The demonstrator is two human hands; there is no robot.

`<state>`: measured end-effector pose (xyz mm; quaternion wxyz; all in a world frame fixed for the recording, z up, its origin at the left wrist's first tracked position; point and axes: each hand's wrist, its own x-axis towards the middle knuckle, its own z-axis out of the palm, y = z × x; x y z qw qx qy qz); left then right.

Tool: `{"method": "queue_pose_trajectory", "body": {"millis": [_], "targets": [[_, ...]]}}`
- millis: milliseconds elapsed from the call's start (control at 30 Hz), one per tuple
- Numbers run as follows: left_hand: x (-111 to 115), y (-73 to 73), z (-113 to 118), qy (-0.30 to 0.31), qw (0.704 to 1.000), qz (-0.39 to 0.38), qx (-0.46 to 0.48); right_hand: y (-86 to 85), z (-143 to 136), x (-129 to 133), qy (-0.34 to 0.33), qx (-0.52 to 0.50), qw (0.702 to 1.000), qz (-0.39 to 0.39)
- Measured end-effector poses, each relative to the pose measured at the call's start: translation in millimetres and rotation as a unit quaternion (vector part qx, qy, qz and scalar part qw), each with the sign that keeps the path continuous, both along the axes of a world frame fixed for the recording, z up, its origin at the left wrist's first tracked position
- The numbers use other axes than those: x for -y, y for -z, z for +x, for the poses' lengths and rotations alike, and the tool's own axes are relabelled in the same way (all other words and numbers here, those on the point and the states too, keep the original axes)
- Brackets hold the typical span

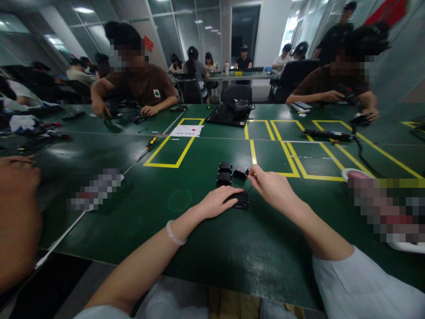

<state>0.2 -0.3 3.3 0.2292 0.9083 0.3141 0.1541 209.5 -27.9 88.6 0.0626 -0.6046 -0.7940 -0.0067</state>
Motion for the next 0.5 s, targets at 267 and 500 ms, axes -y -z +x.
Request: {"method": "queue_pose_trajectory", "body": {"millis": [267, 500], "targets": [[0.2, 1.0, -0.6, -0.002, 1.000, 0.001, 0.001, -1.6, 2.9, 0.6, -0.025, -0.040, 0.999, -0.007], [0.7, -0.8, -0.4, -0.003, 1.000, 0.003, -0.001, 0.9, 1.9, -0.3, -0.024, -0.028, 0.999, 0.007]]}}
